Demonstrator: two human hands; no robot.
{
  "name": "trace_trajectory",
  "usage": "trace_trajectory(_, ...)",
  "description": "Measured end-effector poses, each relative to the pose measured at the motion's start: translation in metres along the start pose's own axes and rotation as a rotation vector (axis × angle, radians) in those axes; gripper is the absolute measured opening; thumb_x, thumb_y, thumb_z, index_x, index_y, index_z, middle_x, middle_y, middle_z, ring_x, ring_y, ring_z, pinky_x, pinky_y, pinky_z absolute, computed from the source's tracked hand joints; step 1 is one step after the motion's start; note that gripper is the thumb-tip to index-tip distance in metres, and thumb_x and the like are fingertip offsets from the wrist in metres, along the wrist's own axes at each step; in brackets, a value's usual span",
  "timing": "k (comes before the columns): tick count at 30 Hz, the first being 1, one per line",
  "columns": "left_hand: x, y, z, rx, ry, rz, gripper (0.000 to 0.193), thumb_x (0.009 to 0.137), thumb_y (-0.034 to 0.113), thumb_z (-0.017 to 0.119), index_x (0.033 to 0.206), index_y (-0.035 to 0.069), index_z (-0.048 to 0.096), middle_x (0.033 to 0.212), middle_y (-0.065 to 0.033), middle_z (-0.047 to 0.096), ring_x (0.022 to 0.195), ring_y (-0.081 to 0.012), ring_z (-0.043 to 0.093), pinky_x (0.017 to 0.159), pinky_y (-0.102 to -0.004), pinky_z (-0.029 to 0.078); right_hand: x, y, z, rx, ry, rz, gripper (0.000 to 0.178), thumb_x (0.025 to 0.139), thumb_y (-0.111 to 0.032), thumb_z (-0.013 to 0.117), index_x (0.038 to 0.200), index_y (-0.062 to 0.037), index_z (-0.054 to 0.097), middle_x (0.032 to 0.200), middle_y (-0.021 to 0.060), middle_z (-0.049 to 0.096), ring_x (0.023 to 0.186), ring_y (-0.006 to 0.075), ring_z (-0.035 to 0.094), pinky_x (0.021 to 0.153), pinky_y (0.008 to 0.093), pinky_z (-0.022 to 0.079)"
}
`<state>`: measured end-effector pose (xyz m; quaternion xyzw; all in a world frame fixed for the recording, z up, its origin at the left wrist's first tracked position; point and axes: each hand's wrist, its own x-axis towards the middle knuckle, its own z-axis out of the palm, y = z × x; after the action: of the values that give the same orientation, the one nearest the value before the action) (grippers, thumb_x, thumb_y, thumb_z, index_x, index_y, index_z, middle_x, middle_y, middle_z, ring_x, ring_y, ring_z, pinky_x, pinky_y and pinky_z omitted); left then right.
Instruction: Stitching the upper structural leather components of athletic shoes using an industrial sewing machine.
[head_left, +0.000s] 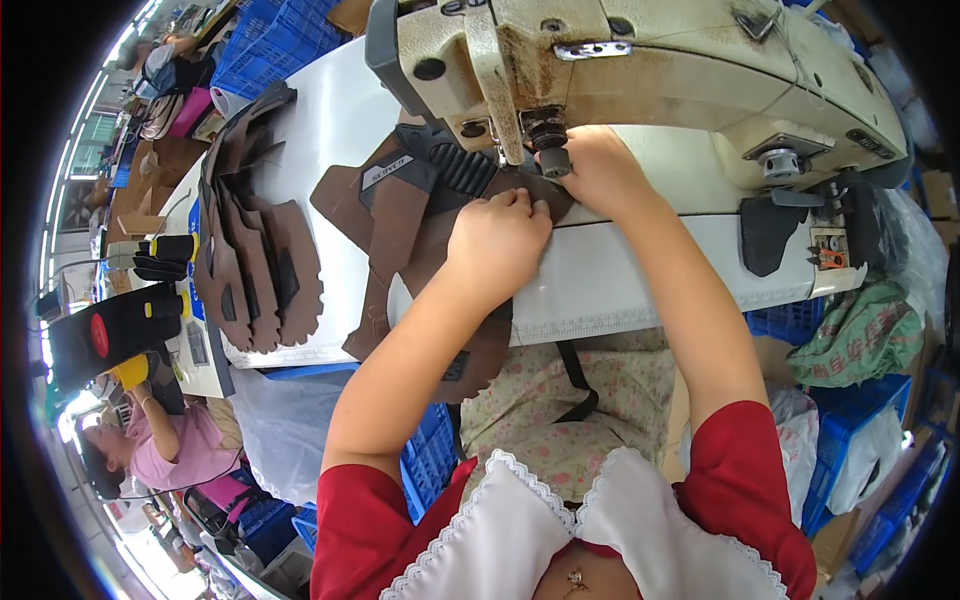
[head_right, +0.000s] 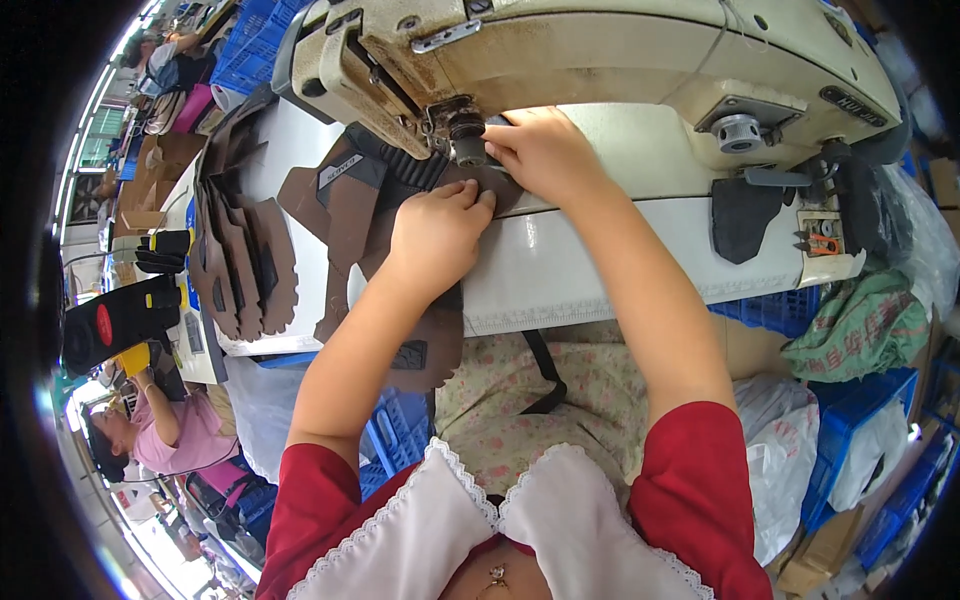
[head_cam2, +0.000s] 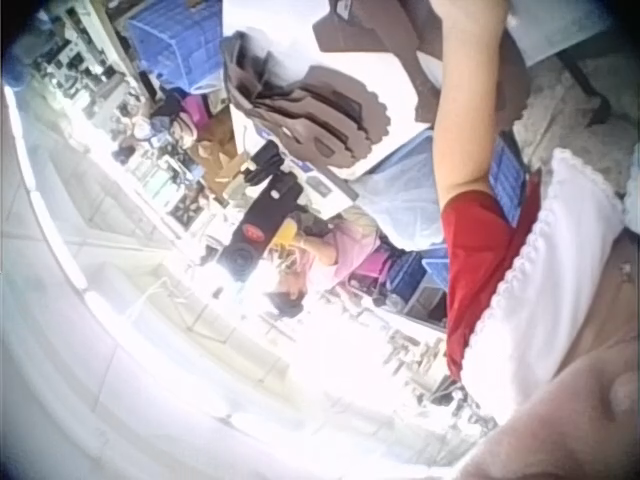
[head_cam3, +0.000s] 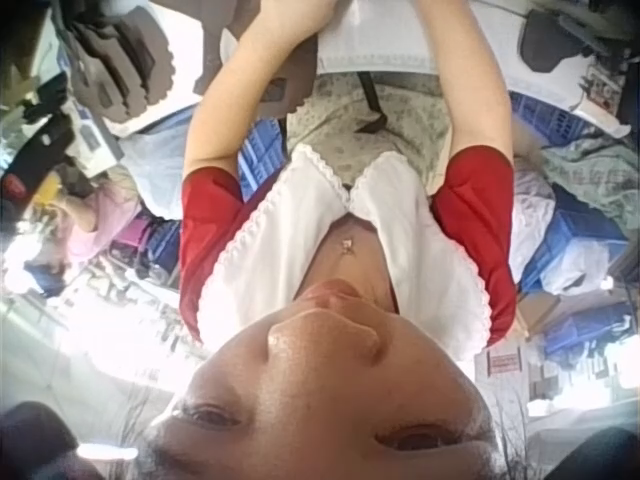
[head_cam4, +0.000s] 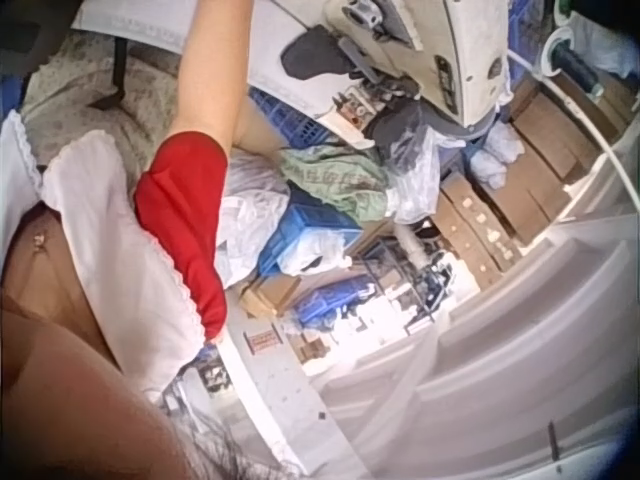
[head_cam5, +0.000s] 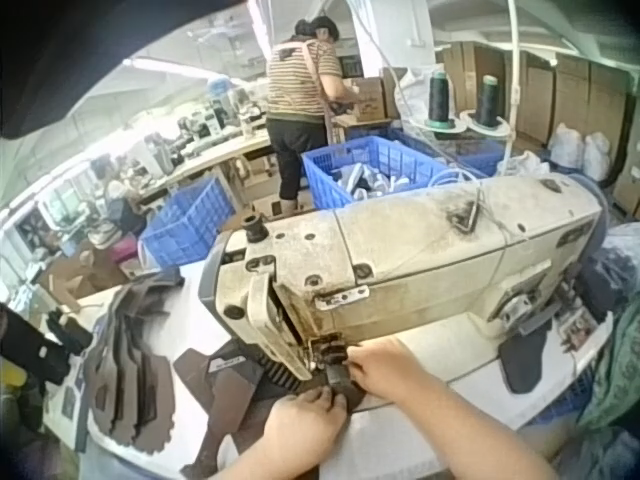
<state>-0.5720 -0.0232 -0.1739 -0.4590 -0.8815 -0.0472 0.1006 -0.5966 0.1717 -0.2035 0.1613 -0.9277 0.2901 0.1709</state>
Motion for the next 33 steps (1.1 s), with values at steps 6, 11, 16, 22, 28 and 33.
trace_trajectory(6, -0.002, -0.004, 0.001, -0.007, 0.02, 0.004, 0.035, 0.07, 0.009, 0.062, 0.104, 0.004, 0.071, 0.106, -0.017, 0.072, 0.1, -0.0273, 0.07, 0.075, -0.0366, 0.057, 0.002, -0.001, 0.007, -0.003, 0.009, -0.002, 0.013, 0.086, -0.022, 0.067, 0.083, -0.0093, 0.065, 0.08, 0.0087, 0.062, 0.086, 0.0312, 0.062, 0.082, 0.042, 0.047)
trace_trajectory(11, 0.001, -0.002, 0.002, -0.006, 0.007, 0.013, 0.036, 0.069, 0.009, 0.063, 0.104, 0.004, 0.071, 0.105, -0.016, 0.072, 0.1, -0.0263, 0.07, 0.074, -0.0358, 0.057, 0.002, 0.006, 0.009, 0.024, -0.011, 0.015, 0.012, 0.084, -0.019, 0.067, 0.081, -0.008, 0.065, 0.08, 0.01, 0.061, 0.085, 0.0315, 0.061, 0.081, 0.0429, 0.047)
trace_trajectory(16, 0.001, -0.004, -0.001, 0.002, -0.041, -0.004, 0.037, 0.069, 0.01, 0.064, 0.105, 0.005, 0.071, 0.105, -0.0156, 0.072, 0.1, -0.0255, 0.069, 0.073, -0.0355, 0.056, 0.004, 0.002, 0.007, 0.023, -0.028, 0.063, 0.009, 0.08, -0.013, 0.066, 0.076, -0.0058, 0.064, 0.078, 0.0103, 0.059, 0.085, 0.0315, 0.06, 0.08, 0.0426, 0.047)
trace_trajectory(22, 0.006, -0.006, -0.002, -0.014, -0.127, -0.026, 0.039, 0.068, 0.01, 0.065, 0.107, 0.005, 0.071, 0.106, -0.0151, 0.072, 0.101, -0.0265, 0.069, 0.076, -0.0354, 0.057, 0.002, 0.003, 0.008, -0.121, -0.081, 0.073, 0.009, 0.082, -0.015, 0.063, 0.077, -0.0083, 0.064, 0.08, 0.0074, 0.061, 0.088, 0.0283, 0.06, 0.084, 0.0409, 0.044)
trace_trajectory(28, 0.006, -0.01, -0.002, -0.043, -0.1, -0.022, 0.038, 0.068, 0.009, 0.066, 0.105, 0.006, 0.072, 0.105, -0.0139, 0.072, 0.102, -0.0261, 0.069, 0.079, -0.0353, 0.057, 0.004, 0.002, 0.01, -0.146, -0.058, 0.065, 0.009, 0.084, -0.018, 0.063, 0.079, -0.0102, 0.065, 0.082, 0.0061, 0.062, 0.091, 0.027, 0.061, 0.085, 0.0412, 0.043)
trace_trajectory(33, 0.005, -0.011, -0.001, -0.055, -0.052, -0.028, 0.036, 0.069, 0.009, 0.064, 0.104, 0.007, 0.073, 0.103, -0.0136, 0.073, 0.101, -0.0257, 0.069, 0.079, -0.035, 0.057, 0.004, -0.001, 0.01, -0.13, -0.051, 0.071, 0.01, 0.085, -0.02, 0.064, 0.081, -0.0105, 0.065, 0.082, 0.0059, 0.063, 0.09, 0.0267, 0.062, 0.084, 0.0413, 0.043)
